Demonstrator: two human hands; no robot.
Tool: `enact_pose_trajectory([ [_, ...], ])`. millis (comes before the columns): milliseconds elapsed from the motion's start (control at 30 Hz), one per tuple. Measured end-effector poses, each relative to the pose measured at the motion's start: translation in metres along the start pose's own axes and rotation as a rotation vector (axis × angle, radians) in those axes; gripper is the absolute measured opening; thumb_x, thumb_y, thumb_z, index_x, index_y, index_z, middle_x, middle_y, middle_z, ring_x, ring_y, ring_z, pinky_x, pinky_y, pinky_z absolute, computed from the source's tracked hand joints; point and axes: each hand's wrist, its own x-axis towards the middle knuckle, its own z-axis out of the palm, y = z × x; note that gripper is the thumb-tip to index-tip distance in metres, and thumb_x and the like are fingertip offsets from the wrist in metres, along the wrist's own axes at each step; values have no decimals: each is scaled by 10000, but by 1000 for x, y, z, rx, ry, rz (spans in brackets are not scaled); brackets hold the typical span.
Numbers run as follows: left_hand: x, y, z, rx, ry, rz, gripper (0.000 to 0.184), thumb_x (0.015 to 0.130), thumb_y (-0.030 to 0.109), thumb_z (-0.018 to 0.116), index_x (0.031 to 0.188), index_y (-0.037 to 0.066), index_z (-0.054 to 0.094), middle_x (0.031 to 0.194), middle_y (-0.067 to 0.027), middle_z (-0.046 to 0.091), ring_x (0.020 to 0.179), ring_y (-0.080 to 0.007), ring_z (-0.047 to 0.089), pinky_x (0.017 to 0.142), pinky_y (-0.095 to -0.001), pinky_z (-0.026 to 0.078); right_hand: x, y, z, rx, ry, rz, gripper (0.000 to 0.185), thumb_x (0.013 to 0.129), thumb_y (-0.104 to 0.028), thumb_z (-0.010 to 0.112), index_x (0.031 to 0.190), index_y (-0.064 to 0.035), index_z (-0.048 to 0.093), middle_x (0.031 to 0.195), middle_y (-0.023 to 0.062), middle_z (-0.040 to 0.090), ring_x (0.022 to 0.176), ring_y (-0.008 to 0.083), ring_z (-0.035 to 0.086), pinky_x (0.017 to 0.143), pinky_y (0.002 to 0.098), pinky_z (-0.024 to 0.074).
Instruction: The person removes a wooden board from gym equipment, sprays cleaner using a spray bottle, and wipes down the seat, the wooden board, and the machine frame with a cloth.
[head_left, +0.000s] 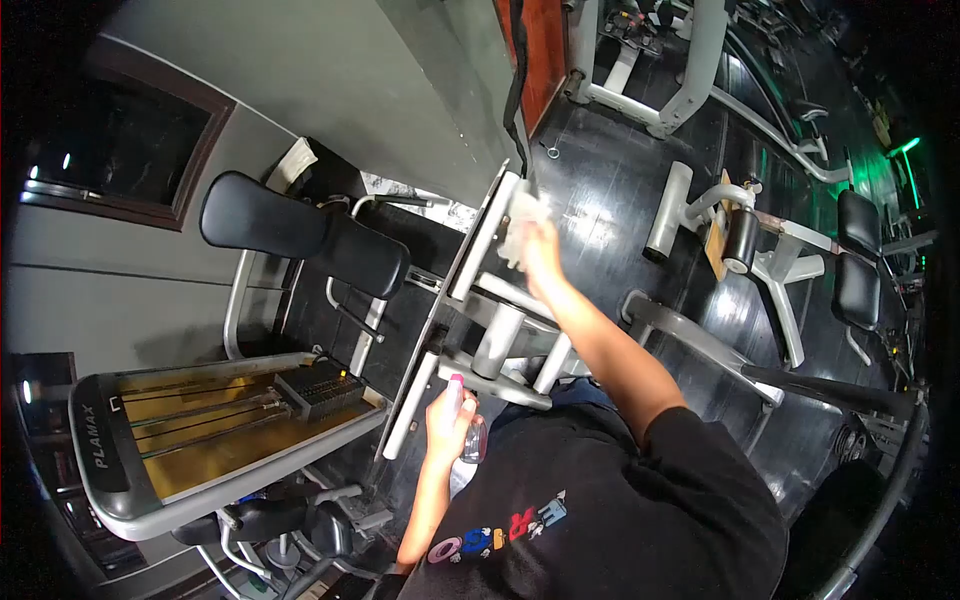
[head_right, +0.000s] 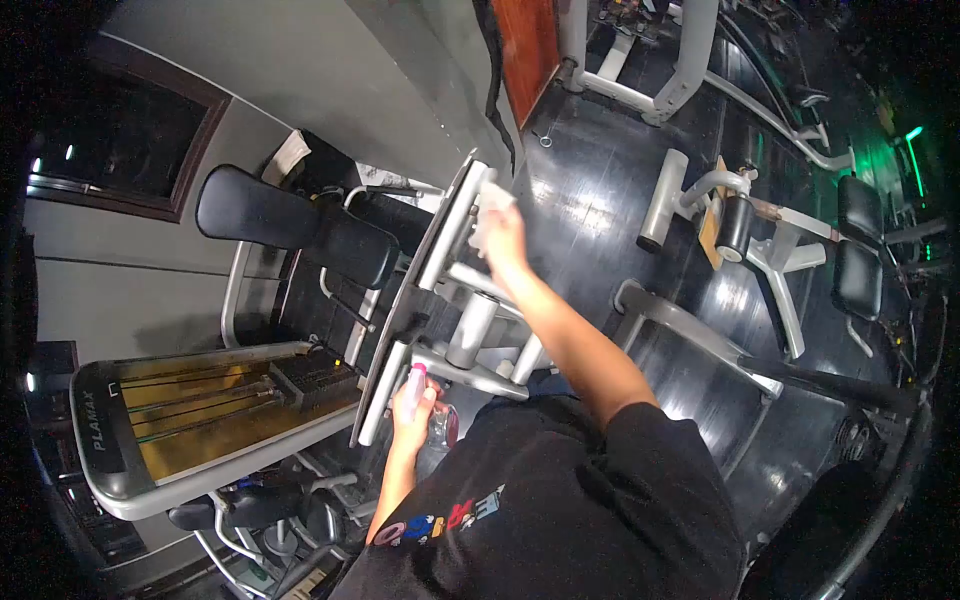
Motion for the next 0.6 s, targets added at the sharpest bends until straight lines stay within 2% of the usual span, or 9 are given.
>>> enact_pose_trajectory([
  [67, 3, -2, 1, 15, -21, 11, 229, 902, 207, 576, 838, -12, 562, 693, -51, 576, 581, -118, 601, 565, -275, 497, -4, 27, 16, -404, 41, -452, 376, 894, 1, 405, 1263, -7, 479, 1279, 187, 558, 1157, 295, 565, 979, 343, 436],
  [100, 3, -3, 2, 27, -36, 17, 223, 900, 204, 579, 835, -9, 563, 685, -51, 578, 578, -121, 607, 564, -276, 496, -28, -4, 16, -223, -57, -302, 442, 840, 44, 404, 1268, -23, 490, 1341, 207, 501, 1246, 325, 494, 1052, 355, 366],
  [200, 3, -6, 7, 64, -31, 47, 233, 899, 218, 584, 835, -6, 565, 679, -52, 582, 580, -134, 623, 563, -278, 495, -38, 7, -9, -324, -181, -342, 424, 828, 31, 425, 1238, -34, 511, 1349, 204, 493, 1250, 362, 476, 1063, 387, 361],
  [267, 3, -9, 9, 51, -42, 48, 238, 896, 224, 588, 835, -5, 565, 683, -53, 585, 584, -136, 629, 563, -278, 495, -39, 10, -25, -804, -260, -730, 360, 849, -28, 469, 1206, -40, 519, 1317, 196, 516, 1190, 374, 517, 1036, 419, 391],
  [300, 3, -10, 10, 45, -51, 53, 243, 894, 230, 593, 835, -4, 566, 688, -53, 588, 588, -138, 634, 563, -278, 495, -40, 16, -30, -806, -261, -733, 360, 849, -28, 469, 1206, -40, 519, 1317, 196, 516, 1190, 374, 517, 1036, 419, 391],
  [367, 2, -9, 12, 37, -53, 65, 247, 893, 234, 595, 837, -4, 566, 692, -53, 590, 587, -138, 633, 563, -279, 496, -43, 30, -38, -1089, -392, -558, 308, 864, -67, 493, 1168, -47, 535, 1238, 203, 558, 1114, 376, 560, 990, 427, 430],
  [433, 0, -7, 11, 31, -52, 77, 251, 892, 238, 597, 839, -5, 567, 696, -54, 592, 587, -138, 632, 562, -280, 496, -41, 31, -48, -734, -586, -395, 268, 911, -80, 473, 1169, -66, 544, 1140, 174, 619, 1056, 312, 604, 958, 390, 453],
  [533, -8, -9, 9, 18, -11, 86, 257, 895, 246, 599, 843, -4, 569, 703, -58, 597, 590, -137, 633, 562, -282, 497, -22, 29, -50, -50, -317, 48, 257, 996, -183, 448, 1186, -31, 529, 1036, 65, 650, 1027, 164, 595, 892, 315, 474],
  [600, -14, -10, 7, 1, 19, 69, 256, 894, 246, 601, 854, -5, 571, 710, -61, 600, 595, -140, 636, 562, -284, 500, -10, 13, -54, 33, -76, 131, 284, 1001, -204, 441, 1198, -12, 514, 1037, 57, 641, 969, 188, 607, 863, 310, 479],
])
